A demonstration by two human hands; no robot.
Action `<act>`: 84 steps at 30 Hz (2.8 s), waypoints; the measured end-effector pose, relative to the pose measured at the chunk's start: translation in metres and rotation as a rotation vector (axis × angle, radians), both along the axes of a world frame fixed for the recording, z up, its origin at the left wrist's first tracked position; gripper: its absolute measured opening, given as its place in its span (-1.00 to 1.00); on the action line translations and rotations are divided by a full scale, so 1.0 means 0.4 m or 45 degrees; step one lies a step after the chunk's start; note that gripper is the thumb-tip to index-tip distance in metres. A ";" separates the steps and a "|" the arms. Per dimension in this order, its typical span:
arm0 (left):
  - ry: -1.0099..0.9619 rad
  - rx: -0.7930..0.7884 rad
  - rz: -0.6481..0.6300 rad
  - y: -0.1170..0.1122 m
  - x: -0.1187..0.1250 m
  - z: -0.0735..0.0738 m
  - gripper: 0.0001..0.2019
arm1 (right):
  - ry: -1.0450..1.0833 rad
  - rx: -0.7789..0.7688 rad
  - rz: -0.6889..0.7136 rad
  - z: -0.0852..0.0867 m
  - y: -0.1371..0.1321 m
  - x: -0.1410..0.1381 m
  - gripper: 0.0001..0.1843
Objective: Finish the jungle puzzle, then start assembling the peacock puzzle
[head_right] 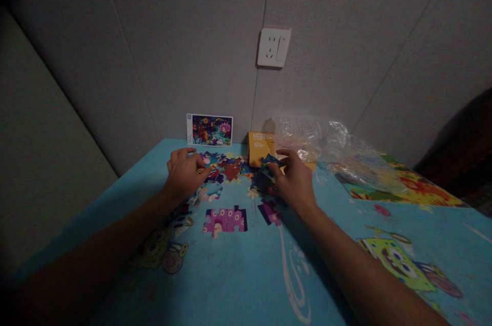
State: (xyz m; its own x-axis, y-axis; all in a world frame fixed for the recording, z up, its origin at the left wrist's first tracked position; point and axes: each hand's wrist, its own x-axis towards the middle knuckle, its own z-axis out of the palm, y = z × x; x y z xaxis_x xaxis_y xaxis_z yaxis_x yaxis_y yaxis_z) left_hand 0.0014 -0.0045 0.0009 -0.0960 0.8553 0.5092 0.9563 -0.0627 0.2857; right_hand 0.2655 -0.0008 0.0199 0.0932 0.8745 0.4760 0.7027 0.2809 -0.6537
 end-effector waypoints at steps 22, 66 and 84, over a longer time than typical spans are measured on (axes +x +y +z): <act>-0.002 0.002 -0.174 0.000 0.004 -0.007 -0.85 | -1.014 -0.565 0.303 0.058 -0.048 0.015 -0.66; -0.013 0.075 -0.318 0.002 0.003 -0.007 -0.89 | -0.427 -0.350 0.593 0.012 -0.076 -0.043 -0.84; 0.094 -0.084 -0.212 -0.002 0.010 -0.012 -0.86 | 0.428 -0.532 0.861 -0.047 -0.094 -0.090 -0.63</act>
